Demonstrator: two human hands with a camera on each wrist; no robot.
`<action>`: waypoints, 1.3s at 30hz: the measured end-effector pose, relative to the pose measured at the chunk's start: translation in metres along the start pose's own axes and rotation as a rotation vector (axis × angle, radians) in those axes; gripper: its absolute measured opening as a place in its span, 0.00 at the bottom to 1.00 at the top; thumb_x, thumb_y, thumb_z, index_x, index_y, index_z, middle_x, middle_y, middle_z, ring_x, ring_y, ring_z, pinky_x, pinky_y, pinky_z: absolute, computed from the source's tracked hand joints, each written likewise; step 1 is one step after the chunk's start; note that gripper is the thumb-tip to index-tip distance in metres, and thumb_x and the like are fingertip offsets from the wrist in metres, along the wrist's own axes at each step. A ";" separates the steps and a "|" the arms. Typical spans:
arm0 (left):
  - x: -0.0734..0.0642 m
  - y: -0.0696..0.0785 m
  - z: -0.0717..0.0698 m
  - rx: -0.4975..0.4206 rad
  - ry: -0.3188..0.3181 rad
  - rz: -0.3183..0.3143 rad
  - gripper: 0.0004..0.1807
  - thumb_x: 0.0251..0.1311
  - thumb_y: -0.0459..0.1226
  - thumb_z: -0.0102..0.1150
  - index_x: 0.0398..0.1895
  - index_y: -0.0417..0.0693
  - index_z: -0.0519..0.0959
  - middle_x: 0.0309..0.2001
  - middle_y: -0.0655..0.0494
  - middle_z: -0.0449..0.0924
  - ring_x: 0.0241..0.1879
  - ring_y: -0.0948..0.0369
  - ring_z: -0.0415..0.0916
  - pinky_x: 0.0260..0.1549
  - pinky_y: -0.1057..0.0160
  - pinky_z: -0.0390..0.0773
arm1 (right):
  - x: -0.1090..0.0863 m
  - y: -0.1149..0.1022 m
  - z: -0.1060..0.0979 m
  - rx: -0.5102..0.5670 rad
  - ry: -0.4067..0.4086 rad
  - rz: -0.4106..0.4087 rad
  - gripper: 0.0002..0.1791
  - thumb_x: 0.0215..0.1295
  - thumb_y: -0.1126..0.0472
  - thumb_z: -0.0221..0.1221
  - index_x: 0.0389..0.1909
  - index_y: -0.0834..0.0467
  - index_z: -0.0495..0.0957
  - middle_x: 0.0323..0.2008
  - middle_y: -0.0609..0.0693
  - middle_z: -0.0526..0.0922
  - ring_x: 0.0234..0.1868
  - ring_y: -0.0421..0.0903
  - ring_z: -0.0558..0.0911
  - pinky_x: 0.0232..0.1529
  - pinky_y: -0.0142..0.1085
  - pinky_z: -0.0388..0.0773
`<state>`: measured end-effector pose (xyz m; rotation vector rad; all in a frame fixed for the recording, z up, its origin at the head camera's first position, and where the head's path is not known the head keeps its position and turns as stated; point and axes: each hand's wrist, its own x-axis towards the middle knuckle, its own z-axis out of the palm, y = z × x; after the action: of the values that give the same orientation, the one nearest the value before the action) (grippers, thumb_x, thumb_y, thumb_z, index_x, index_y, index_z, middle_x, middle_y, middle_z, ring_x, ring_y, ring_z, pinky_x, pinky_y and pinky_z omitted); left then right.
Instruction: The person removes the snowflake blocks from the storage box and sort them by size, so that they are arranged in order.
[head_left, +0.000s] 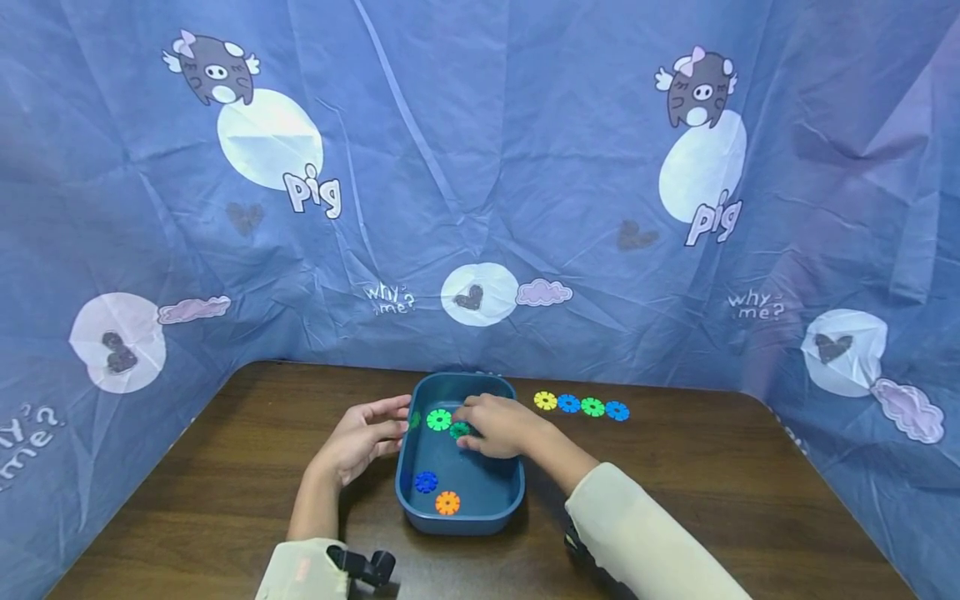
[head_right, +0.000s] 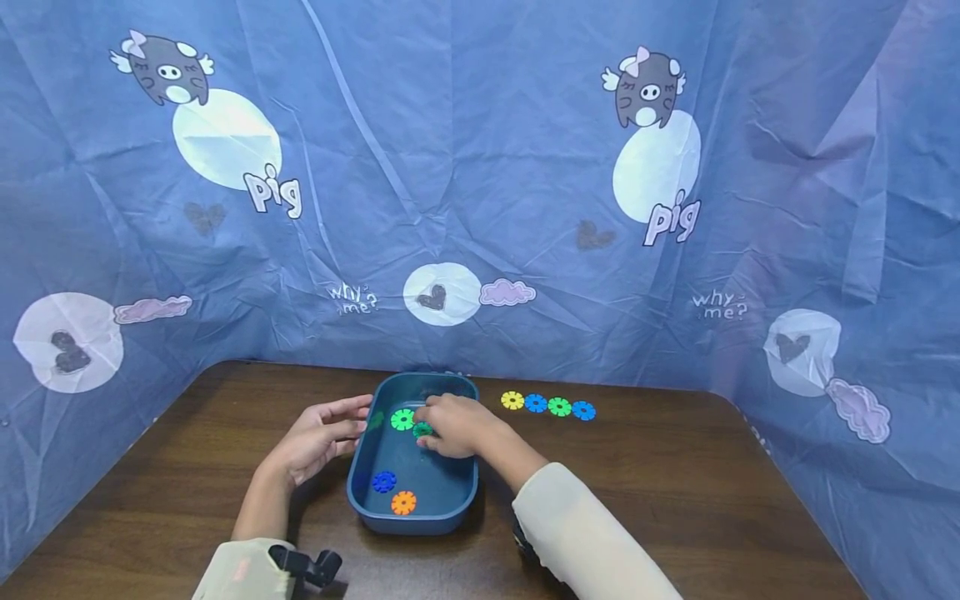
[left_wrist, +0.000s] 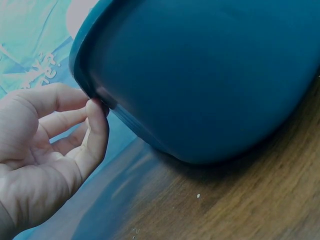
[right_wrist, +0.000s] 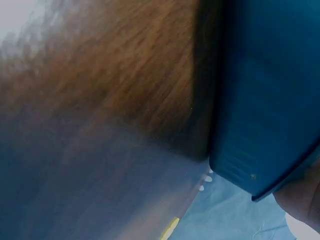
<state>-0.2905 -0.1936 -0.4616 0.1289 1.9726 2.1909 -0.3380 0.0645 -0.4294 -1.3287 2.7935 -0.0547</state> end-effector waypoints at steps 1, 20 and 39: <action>0.000 0.000 0.000 0.003 0.000 0.000 0.30 0.65 0.25 0.58 0.72 0.32 0.68 0.61 0.34 0.72 0.45 0.57 0.81 0.43 0.61 0.85 | 0.002 -0.001 0.001 -0.011 -0.018 0.005 0.24 0.74 0.45 0.59 0.65 0.51 0.78 0.50 0.48 0.81 0.46 0.42 0.77 0.54 0.40 0.79; 0.000 -0.001 -0.002 0.001 -0.020 0.011 0.30 0.66 0.26 0.58 0.72 0.32 0.67 0.61 0.34 0.72 0.45 0.57 0.82 0.43 0.61 0.85 | 0.019 -0.014 0.005 -0.093 -0.154 0.145 0.33 0.74 0.34 0.51 0.75 0.40 0.67 0.69 0.52 0.73 0.68 0.54 0.72 0.67 0.51 0.72; 0.001 -0.001 -0.002 0.000 -0.025 0.008 0.30 0.66 0.26 0.58 0.72 0.32 0.67 0.60 0.33 0.72 0.46 0.57 0.82 0.44 0.61 0.85 | -0.002 -0.027 -0.002 0.052 -0.169 -0.062 0.25 0.73 0.42 0.59 0.68 0.43 0.78 0.59 0.46 0.79 0.56 0.45 0.77 0.61 0.43 0.76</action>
<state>-0.2916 -0.1958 -0.4632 0.1635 1.9614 2.1835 -0.3163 0.0489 -0.4263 -1.3399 2.5944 -0.0161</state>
